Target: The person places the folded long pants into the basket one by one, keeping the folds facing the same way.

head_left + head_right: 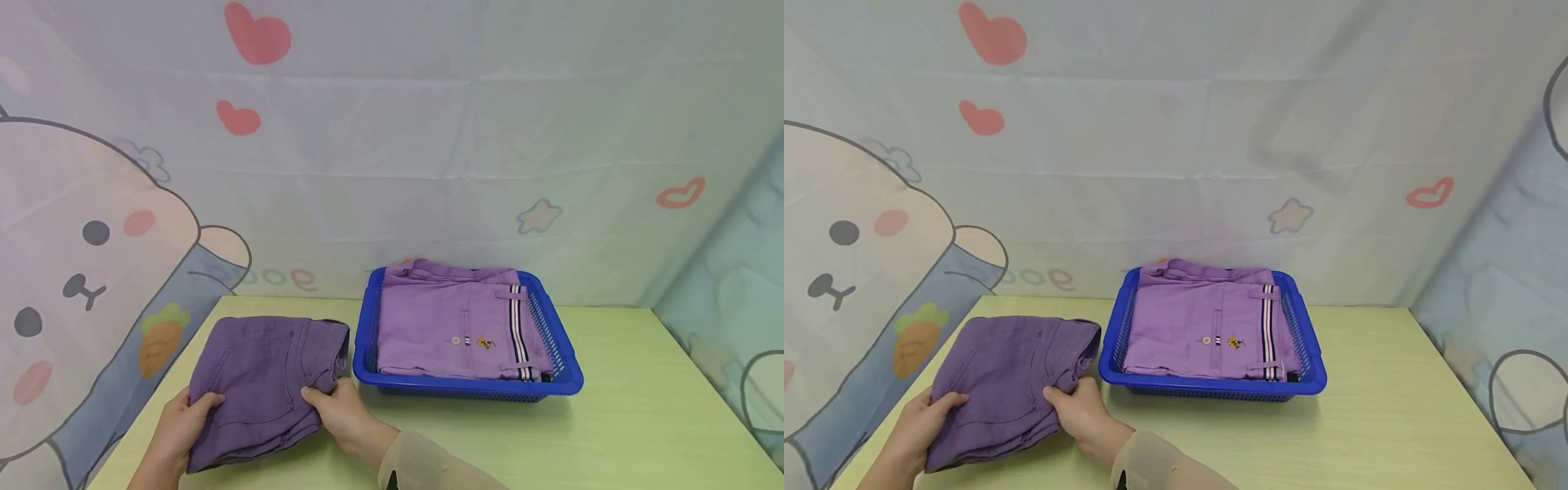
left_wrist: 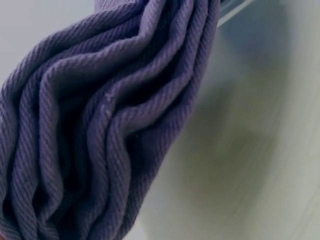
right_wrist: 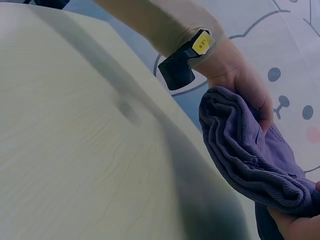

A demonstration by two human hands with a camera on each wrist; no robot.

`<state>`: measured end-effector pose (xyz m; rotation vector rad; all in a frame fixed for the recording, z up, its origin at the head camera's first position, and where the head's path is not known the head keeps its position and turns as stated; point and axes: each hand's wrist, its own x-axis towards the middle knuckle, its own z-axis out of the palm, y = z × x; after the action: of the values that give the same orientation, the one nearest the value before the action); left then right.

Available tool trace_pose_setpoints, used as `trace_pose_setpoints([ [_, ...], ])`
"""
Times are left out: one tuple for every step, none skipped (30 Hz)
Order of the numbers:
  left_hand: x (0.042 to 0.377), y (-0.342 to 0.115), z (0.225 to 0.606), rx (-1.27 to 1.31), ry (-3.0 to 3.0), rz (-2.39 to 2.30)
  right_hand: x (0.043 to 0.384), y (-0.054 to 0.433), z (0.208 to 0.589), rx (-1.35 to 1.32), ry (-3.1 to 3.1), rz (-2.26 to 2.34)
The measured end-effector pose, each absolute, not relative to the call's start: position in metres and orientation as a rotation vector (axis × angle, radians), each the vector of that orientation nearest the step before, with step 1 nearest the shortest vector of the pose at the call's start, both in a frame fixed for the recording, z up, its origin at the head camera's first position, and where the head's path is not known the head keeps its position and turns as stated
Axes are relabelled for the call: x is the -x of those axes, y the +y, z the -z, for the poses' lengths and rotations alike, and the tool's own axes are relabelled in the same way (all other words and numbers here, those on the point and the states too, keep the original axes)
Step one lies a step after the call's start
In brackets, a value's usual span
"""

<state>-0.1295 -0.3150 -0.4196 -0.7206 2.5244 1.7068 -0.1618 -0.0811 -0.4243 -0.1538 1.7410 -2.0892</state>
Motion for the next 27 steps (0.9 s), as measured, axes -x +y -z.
trace_pose_setpoints([
  [0.129,-0.315,0.419,0.721,2.524,-1.709,0.162,-0.081,0.424,0.155,1.741,2.091],
  [0.129,-0.315,0.418,0.721,2.525,-1.709,0.161,-0.081,0.423,0.157,1.737,2.095],
  [0.129,-0.315,0.418,0.722,2.527,-1.710,0.161,-0.081,0.422,0.160,1.734,2.096],
  [0.129,-0.315,0.417,0.721,2.530,-1.706,0.161,-0.081,0.422,0.164,1.732,2.098],
  [0.129,-0.316,0.417,0.721,2.530,-1.705,0.160,-0.081,0.421,0.171,1.731,2.100],
  [0.129,-0.316,0.416,0.720,2.529,-1.706,0.160,-0.080,0.421,0.175,1.733,2.100],
  [0.129,-0.316,0.415,0.720,2.528,-1.706,0.160,-0.080,0.420,0.180,1.734,2.100],
  [0.128,-0.316,0.415,0.720,2.525,-1.708,0.160,-0.080,0.420,0.182,1.732,2.103],
  [0.128,-0.316,0.414,0.720,2.521,-1.708,0.160,-0.080,0.419,0.184,1.734,2.103],
  [0.128,-0.316,0.413,0.718,2.517,-1.711,0.159,-0.080,0.419,0.185,1.732,2.104],
  [0.128,-0.316,0.413,0.717,2.512,-1.714,0.159,-0.079,0.418,0.184,1.730,2.105],
  [0.128,-0.316,0.412,0.716,2.507,-1.718,0.159,-0.079,0.417,0.183,1.728,2.105],
  [0.128,-0.316,0.412,0.719,2.505,-1.722,0.159,-0.079,0.417,0.183,1.724,2.107],
  [0.128,-0.316,0.412,0.718,2.501,-1.725,0.159,-0.079,0.417,0.183,1.718,2.110],
  [0.128,-0.316,0.411,0.718,2.500,-1.730,0.158,-0.079,0.416,0.184,1.714,2.109],
  [0.128,-0.316,0.411,0.720,2.499,-1.737,0.158,-0.078,0.416,0.184,1.708,2.109],
  [0.127,-0.316,0.410,0.724,2.497,-1.744,0.158,-0.078,0.416,0.187,1.707,2.109],
  [0.127,-0.316,0.410,0.726,2.497,-1.751,0.158,-0.078,0.415,0.190,1.705,2.110],
  [0.127,-0.316,0.410,0.728,2.495,-1.758,0.158,-0.078,0.415,0.195,1.702,2.110],
  [0.127,-0.316,0.409,0.729,2.493,-1.765,0.158,-0.078,0.414,0.199,1.701,2.110],
  [0.127,-0.316,0.409,0.732,2.489,-1.774,0.158,-0.077,0.414,0.203,1.701,2.111],
  [0.127,-0.316,0.408,0.728,2.481,-1.788,0.158,-0.077,0.413,0.207,1.701,2.112],
  [0.127,-0.316,0.408,0.728,2.472,-1.798,0.158,-0.077,0.413,0.210,1.702,2.112],
  [0.127,-0.316,0.407,0.726,2.467,-1.804,0.158,-0.077,0.412,0.212,1.701,2.112],
  [0.127,-0.317,0.407,0.727,2.459,-1.812,0.157,-0.076,0.411,0.214,1.700,2.112],
  [0.127,-0.317,0.406,0.728,2.452,-1.819,0.157,-0.076,0.410,0.215,1.701,2.112],
  [0.126,-0.317,0.405,0.726,2.444,-1.828,0.157,-0.076,0.409,0.214,1.702,2.112],
])
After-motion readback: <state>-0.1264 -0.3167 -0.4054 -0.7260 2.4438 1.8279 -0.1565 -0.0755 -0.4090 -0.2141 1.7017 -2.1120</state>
